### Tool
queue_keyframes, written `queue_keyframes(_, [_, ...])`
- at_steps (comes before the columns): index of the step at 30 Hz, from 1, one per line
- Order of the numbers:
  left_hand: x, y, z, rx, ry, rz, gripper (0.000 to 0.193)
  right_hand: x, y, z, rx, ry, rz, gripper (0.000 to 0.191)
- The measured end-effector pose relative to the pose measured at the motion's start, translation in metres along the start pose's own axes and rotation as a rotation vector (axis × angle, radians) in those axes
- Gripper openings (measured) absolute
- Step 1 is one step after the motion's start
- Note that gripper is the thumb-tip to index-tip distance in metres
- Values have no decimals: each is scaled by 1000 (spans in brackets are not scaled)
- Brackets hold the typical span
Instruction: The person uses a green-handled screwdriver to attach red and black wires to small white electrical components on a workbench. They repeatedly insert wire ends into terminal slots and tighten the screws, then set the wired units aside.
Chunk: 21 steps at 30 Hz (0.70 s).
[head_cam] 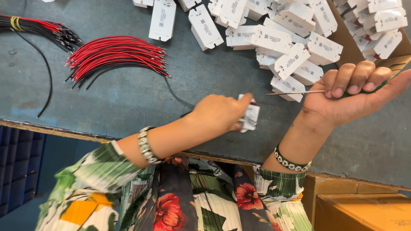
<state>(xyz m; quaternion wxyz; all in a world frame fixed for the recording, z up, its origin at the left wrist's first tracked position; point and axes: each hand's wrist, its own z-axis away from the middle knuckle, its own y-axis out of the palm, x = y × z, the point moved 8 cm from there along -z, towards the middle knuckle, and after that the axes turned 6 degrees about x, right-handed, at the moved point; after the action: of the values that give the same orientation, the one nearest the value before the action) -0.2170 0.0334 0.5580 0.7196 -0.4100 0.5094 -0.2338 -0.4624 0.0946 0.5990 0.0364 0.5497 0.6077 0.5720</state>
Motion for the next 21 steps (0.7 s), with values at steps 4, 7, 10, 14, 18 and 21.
queue_keyframes(4, [27, -23, 50, -68, -77, 132, 81, -17, 24, 3, 94, 114, -31, 58])
queue_keyframes(7, [44, -47, 97, -152, -125, 325, 74, -43, 51, 16, 12, 231, -201, 60])
queue_keyframes(10, [41, -68, 126, -304, -113, 349, 37, -75, 81, 38, -250, 318, -548, 64])
queue_keyframes(14, [51, -75, 136, -448, -183, 154, 12, -101, 123, 63, -313, 433, -573, 65])
queue_keyframes(18, [59, -59, 135, -528, -163, 160, 11, -109, 128, 71, -287, 429, -549, 65])
queue_keyframes(21, [62, -48, 136, -540, -163, 219, 12, -109, 120, 73, -244, 403, -478, 64])
